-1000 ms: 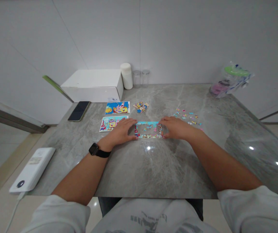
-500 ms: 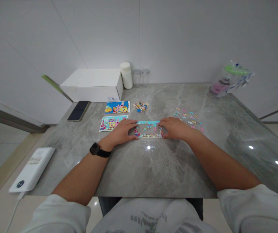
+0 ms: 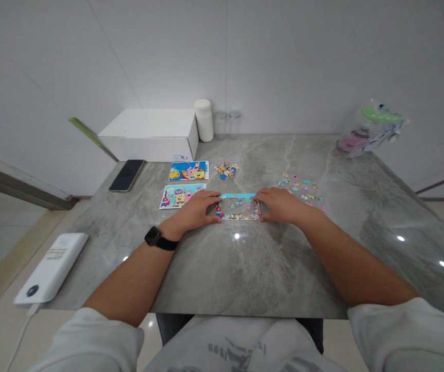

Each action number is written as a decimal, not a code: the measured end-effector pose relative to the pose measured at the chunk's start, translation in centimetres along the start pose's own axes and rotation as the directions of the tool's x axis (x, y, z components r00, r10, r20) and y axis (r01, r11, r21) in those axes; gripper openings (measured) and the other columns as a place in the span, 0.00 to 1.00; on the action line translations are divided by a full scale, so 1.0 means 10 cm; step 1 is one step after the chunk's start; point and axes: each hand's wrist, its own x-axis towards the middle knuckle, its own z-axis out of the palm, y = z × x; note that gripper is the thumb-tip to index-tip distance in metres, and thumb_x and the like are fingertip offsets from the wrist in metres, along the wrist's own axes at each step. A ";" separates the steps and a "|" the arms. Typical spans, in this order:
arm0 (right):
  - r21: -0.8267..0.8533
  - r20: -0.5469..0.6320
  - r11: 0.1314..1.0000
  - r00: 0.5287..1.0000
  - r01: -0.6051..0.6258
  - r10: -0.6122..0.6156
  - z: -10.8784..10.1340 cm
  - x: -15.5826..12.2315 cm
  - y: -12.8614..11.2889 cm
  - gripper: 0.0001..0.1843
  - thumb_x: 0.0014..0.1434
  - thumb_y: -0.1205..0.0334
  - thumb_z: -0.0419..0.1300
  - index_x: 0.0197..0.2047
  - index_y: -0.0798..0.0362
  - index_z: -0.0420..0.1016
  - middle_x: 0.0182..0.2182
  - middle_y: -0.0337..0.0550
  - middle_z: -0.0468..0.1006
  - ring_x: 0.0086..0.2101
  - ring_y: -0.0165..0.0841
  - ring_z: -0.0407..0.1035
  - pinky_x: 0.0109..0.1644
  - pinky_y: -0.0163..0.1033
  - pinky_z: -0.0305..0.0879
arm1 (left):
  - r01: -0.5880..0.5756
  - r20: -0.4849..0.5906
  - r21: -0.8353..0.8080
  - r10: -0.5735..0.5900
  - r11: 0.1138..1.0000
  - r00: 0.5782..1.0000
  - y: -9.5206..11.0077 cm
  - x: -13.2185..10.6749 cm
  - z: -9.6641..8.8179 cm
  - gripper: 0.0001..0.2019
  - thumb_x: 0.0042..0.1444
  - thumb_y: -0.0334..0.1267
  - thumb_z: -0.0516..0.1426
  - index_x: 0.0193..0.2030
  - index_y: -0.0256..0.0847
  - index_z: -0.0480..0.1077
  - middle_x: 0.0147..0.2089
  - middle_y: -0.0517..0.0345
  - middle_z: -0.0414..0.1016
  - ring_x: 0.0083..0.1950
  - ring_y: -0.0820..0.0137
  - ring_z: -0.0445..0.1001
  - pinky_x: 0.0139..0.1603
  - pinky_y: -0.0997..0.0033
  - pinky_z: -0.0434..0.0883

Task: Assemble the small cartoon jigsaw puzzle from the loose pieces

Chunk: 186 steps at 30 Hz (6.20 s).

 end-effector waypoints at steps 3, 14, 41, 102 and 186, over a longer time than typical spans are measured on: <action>0.004 -0.002 1.000 1.000 0.005 -0.005 0.02 0.01 0.02 0.33 0.54 0.53 0.74 0.62 0.48 0.77 0.60 0.53 0.78 0.58 0.50 0.72 0.62 0.49 0.66 | 0.008 -0.011 -0.017 -0.008 1.000 1.000 0.01 -0.01 0.00 0.33 0.55 0.51 0.71 0.65 0.43 0.73 0.70 0.43 0.71 0.71 0.52 0.68 0.73 0.45 0.64; 0.008 -0.022 1.000 1.000 0.010 -0.010 0.00 -0.03 0.01 0.34 0.54 0.53 0.74 0.64 0.47 0.77 0.61 0.54 0.76 0.58 0.52 0.73 0.61 0.50 0.69 | 0.027 -0.054 -0.105 -0.033 0.994 0.998 0.00 0.00 0.01 0.34 0.55 0.48 0.71 0.67 0.47 0.71 0.71 0.45 0.69 0.71 0.52 0.68 0.73 0.45 0.65; 0.045 -0.129 0.997 0.990 0.060 -0.054 -0.07 0.03 -0.04 0.15 0.68 0.59 0.62 0.54 0.53 0.84 0.49 0.53 0.82 0.51 0.43 0.75 0.59 0.44 0.65 | -0.110 0.008 0.074 0.110 0.991 0.994 0.44 0.07 0.07 0.18 0.71 0.50 0.56 0.60 0.44 0.77 0.58 0.49 0.79 0.59 0.57 0.73 0.65 0.49 0.66; 0.216 -0.076 0.666 0.668 -0.714 0.740 -0.24 -0.61 1.92 0.14 0.60 0.58 0.66 0.48 0.51 0.87 0.46 0.50 0.87 0.43 0.41 0.79 0.44 0.40 0.70 | 0.312 -0.286 -0.194 -0.358 0.930 0.889 0.26 0.05 0.06 0.16 0.69 0.46 0.52 0.51 0.42 0.77 0.24 0.66 0.66 0.26 0.71 0.66 0.30 0.71 0.60; 0.605 -0.512 0.735 0.857 0.305 0.066 0.20 0.14 -0.66 0.14 0.63 0.58 0.65 0.52 0.45 0.81 0.42 0.46 0.82 0.38 0.37 0.74 0.43 0.42 0.69 | 0.212 -0.082 -0.757 -0.412 0.618 0.907 0.70 0.11 0.17 0.15 0.65 0.50 0.57 0.37 0.39 0.71 0.32 0.62 0.71 0.33 0.73 0.68 0.36 0.73 0.64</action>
